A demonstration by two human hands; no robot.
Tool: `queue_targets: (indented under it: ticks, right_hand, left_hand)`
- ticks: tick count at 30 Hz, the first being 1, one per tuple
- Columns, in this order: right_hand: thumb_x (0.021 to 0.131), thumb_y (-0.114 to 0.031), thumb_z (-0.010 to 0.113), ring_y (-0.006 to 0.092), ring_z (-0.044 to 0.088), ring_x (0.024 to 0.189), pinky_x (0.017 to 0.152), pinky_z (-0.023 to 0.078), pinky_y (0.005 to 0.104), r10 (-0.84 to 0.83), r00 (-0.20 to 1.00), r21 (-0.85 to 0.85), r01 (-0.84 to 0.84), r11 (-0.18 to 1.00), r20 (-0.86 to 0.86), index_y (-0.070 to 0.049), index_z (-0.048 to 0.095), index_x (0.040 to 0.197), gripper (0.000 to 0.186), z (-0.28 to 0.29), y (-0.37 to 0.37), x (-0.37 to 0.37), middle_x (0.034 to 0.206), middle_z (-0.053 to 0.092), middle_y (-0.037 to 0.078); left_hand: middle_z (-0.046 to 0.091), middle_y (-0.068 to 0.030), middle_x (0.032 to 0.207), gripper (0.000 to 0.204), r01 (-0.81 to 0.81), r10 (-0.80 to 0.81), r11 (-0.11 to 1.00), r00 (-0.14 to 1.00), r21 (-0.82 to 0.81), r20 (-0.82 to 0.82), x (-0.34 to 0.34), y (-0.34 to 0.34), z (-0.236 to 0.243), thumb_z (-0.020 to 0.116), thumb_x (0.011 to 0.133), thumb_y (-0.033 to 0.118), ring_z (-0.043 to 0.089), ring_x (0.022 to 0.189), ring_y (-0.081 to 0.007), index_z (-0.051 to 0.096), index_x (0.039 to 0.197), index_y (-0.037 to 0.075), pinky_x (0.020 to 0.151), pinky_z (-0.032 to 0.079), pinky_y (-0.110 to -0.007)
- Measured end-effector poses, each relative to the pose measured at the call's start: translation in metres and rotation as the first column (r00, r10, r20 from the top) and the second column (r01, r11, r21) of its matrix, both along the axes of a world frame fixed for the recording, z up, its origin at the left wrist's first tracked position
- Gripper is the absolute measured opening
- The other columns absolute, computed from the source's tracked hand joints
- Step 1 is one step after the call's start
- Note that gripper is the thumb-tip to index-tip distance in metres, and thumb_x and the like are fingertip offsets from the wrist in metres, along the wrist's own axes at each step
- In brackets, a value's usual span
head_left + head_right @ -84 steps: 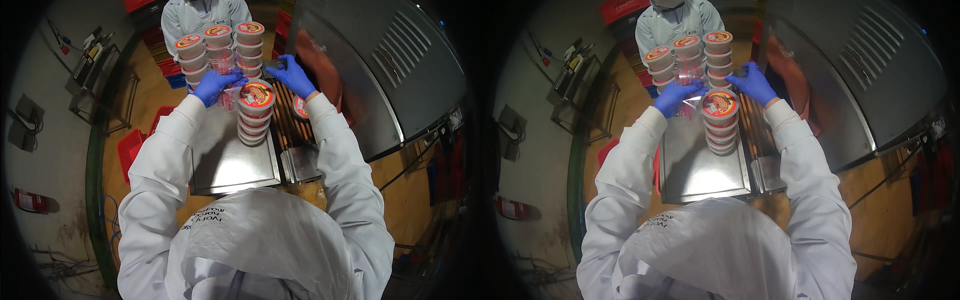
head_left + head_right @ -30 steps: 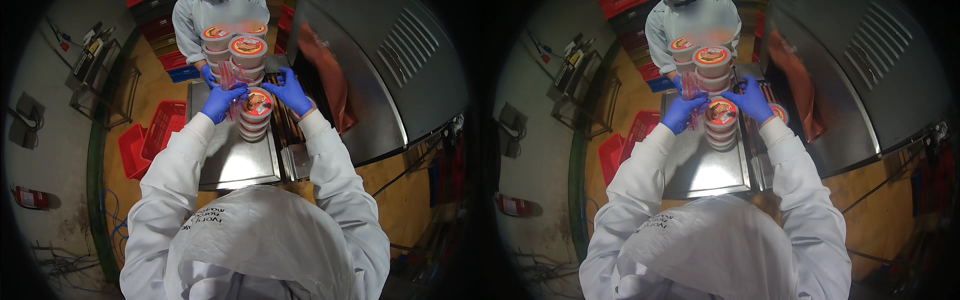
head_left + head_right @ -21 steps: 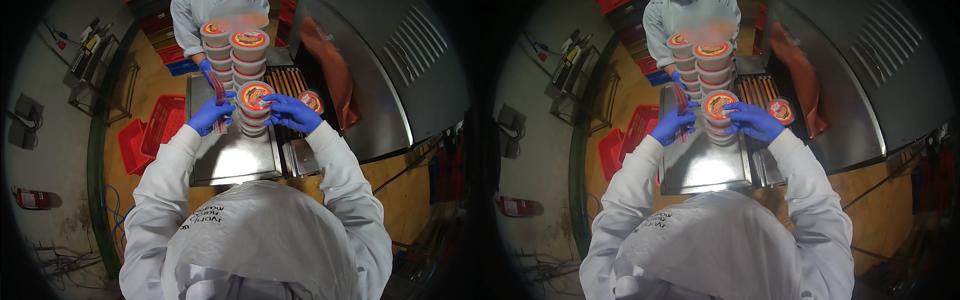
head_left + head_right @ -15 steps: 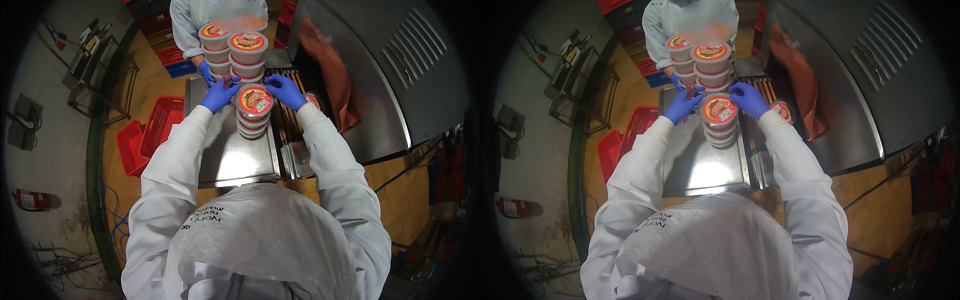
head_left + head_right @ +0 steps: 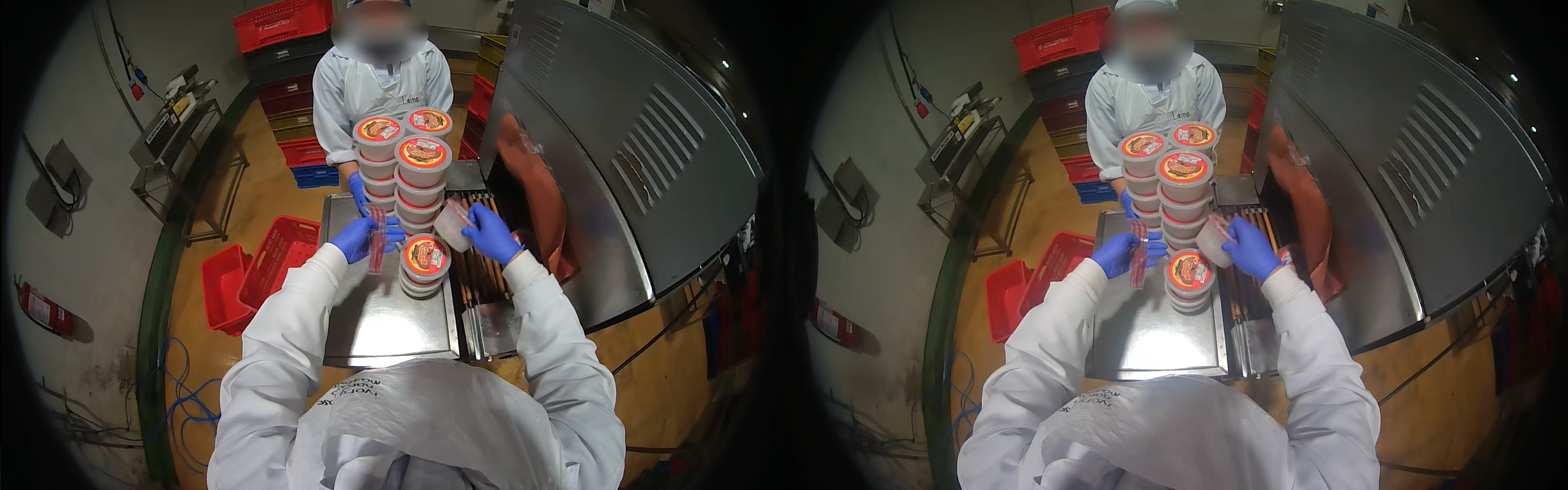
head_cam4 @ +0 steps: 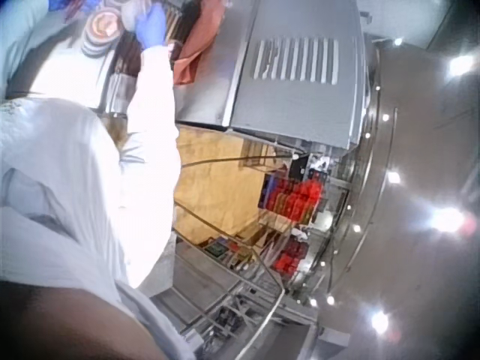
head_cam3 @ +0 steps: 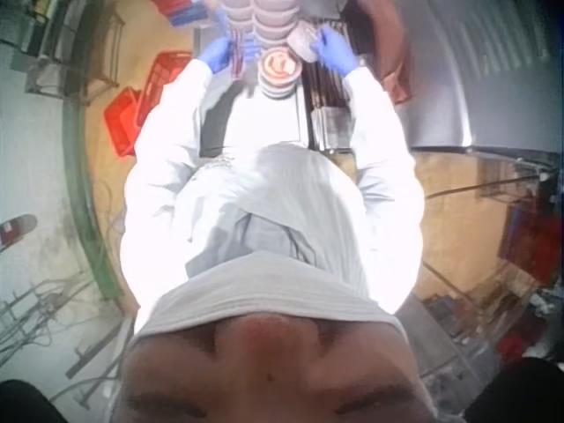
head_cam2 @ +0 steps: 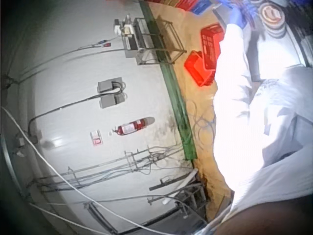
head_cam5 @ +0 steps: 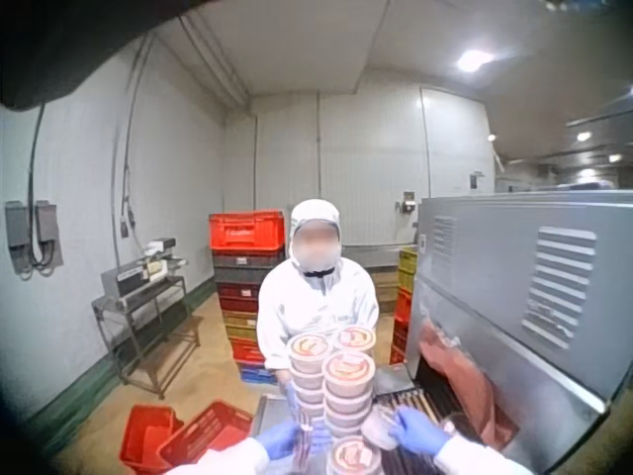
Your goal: The person stacks small round food containers on a metal table, then transfers them into red plastic baskets. They repeatedly pick up containers, align them into vertical stacks, and place the stacks into baskets. The person also moves empty baskets and repositions stacks during the process.
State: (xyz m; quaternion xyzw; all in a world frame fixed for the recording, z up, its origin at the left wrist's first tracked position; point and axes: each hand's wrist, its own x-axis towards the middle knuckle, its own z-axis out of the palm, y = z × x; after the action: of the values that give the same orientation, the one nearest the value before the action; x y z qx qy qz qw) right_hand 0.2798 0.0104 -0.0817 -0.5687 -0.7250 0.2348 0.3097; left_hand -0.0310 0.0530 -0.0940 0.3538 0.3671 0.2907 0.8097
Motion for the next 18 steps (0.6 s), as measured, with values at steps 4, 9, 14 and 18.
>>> queue_targets:
  ticks: [4, 9, 14, 18]
  right_hand:
    - [0.070, -0.025, 0.078, 0.0389, 0.060, 0.093, 0.083, 0.048, 0.0416, -0.260, 0.841, 0.227, 0.168, 0.959, 0.474, 0.001, 0.050, 0.110, 0.056, -0.022, 0.035, 0.039, 0.094, 0.062, 0.021]
    - [0.079, -0.030, 0.077, 0.0176, 0.061, 0.085, 0.077, 0.050, 0.0299, 0.014, 0.927, -0.144, -0.073, 0.987, -0.374, 0.001, 0.050, 0.109, 0.050, -0.009, 0.002, -0.055, 0.092, 0.062, 0.011]
    - [0.091, -0.005, 0.054, 0.0197, 0.063, 0.083, 0.077, 0.054, 0.0304, -0.219, 0.158, -0.261, -0.340, 0.904, -0.963, -0.003, 0.055, 0.100, 0.010, 0.002, -0.021, -0.053, 0.087, 0.061, 0.009]
    - [0.088, -0.004, 0.058, 0.0146, 0.059, 0.078, 0.077, 0.053, 0.0308, -0.272, 0.091, -0.263, -0.657, 0.706, -0.958, -0.001, 0.053, 0.114, 0.027, -0.035, -0.062, -0.027, 0.084, 0.056, 0.007]
  left_hand:
    - [0.057, -0.0207, 0.121, 0.042, 0.034, -0.035, 0.981, 0.999, 0.191, 0.004, 0.018, 0.001, -0.003, 0.044, 0.093, 0.003, 0.058, 0.112, -0.0280, 0.038, 0.134, -0.003, 0.098, 0.045, -0.037]
    - [0.064, -0.0122, 0.106, 0.038, -0.089, 0.086, 0.956, 0.996, 0.278, 0.024, 0.048, -0.024, -0.017, 0.056, 0.092, 0.008, 0.063, 0.095, -0.0201, 0.048, 0.127, -0.005, 0.089, 0.049, -0.029]
    - [0.062, -0.0027, 0.090, 0.034, -0.085, 0.054, 0.967, 0.990, 0.242, 0.130, 0.049, -0.029, -0.019, 0.056, 0.092, 0.014, 0.061, 0.081, -0.0137, 0.052, 0.123, 0.001, 0.080, 0.053, -0.031]
    - [0.057, -0.0007, 0.090, 0.038, 0.038, -0.038, 0.973, 0.999, 0.227, -0.006, 0.006, -0.058, -0.039, 0.061, 0.090, 0.019, 0.055, 0.075, -0.0094, 0.051, 0.125, 0.008, 0.074, 0.053, -0.029]
